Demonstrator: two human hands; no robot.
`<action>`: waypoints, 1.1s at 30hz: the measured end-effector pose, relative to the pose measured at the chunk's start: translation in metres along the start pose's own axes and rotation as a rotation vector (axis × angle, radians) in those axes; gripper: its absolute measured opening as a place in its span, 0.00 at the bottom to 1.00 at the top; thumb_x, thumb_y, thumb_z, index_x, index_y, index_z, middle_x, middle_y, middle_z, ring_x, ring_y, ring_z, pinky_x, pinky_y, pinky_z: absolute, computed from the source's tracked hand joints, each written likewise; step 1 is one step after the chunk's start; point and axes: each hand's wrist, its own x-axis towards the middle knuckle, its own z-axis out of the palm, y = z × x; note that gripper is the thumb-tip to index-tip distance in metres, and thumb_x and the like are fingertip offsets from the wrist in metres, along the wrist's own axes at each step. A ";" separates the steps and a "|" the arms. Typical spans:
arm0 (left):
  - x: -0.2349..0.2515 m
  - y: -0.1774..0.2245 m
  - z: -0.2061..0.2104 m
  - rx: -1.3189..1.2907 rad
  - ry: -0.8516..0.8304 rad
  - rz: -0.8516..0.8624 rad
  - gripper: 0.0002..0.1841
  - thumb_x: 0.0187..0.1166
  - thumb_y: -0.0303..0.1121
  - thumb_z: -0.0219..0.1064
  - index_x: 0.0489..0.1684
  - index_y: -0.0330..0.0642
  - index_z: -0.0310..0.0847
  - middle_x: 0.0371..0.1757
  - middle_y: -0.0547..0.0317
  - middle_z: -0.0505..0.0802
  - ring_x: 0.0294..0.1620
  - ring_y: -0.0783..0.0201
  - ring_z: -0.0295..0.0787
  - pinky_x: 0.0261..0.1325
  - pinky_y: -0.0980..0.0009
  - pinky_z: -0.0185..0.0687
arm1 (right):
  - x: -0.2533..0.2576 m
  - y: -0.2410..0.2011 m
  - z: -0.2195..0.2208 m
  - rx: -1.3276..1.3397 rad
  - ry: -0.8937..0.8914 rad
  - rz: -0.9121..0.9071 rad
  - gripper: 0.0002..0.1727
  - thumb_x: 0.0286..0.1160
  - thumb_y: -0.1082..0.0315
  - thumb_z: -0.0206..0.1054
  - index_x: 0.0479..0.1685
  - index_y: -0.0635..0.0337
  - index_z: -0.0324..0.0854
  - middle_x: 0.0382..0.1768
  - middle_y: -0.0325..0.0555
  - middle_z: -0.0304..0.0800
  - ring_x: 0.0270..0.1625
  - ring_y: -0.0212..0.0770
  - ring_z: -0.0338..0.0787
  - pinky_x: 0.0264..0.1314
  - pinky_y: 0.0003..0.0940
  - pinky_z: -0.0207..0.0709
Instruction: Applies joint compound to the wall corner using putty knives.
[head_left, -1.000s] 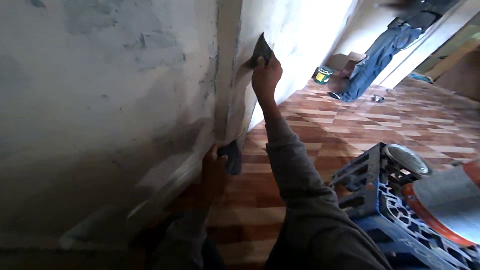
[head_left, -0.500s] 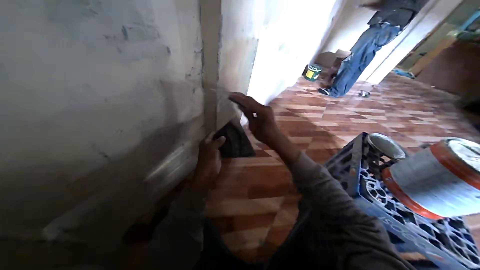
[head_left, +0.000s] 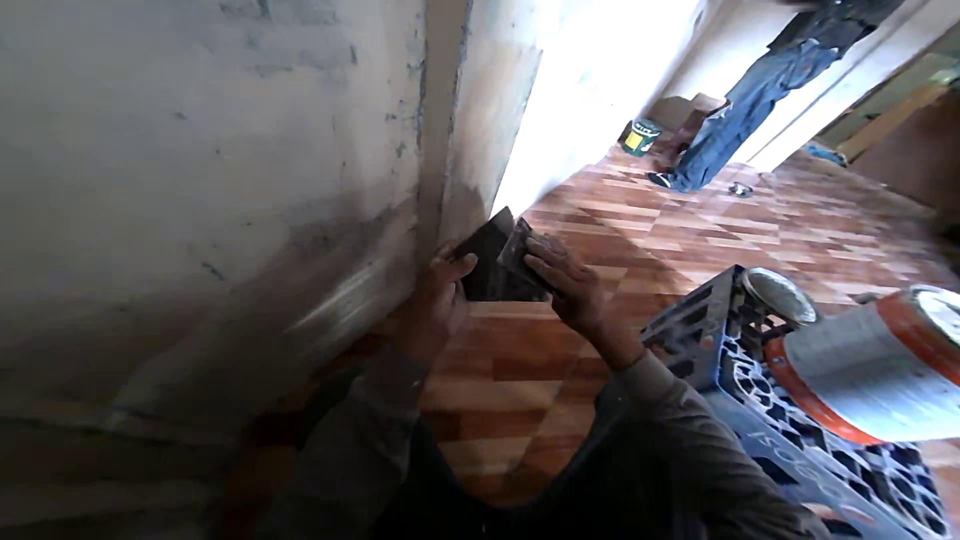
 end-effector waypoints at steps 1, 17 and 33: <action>0.002 0.000 -0.002 -0.002 0.011 0.061 0.17 0.84 0.19 0.57 0.69 0.35 0.75 0.54 0.46 0.90 0.51 0.56 0.91 0.56 0.56 0.90 | -0.013 0.004 0.008 -0.007 0.007 0.091 0.27 0.70 0.86 0.59 0.68 0.59 0.86 0.72 0.52 0.87 0.79 0.49 0.82 0.83 0.44 0.74; -0.009 -0.017 0.019 0.145 0.001 -0.039 0.19 0.84 0.19 0.57 0.72 0.33 0.71 0.55 0.49 0.90 0.51 0.61 0.91 0.55 0.61 0.90 | -0.051 0.048 -0.031 1.480 0.962 0.901 0.17 0.93 0.50 0.48 0.55 0.46 0.79 0.25 0.32 0.81 0.25 0.29 0.82 0.32 0.25 0.81; -0.026 -0.052 0.041 0.087 -0.091 -0.168 0.17 0.83 0.19 0.57 0.69 0.32 0.74 0.53 0.45 0.91 0.50 0.56 0.92 0.54 0.57 0.90 | -0.020 0.003 0.000 0.869 0.501 1.107 0.19 0.94 0.68 0.42 0.54 0.70 0.78 0.39 0.39 0.86 0.43 0.23 0.85 0.52 0.22 0.82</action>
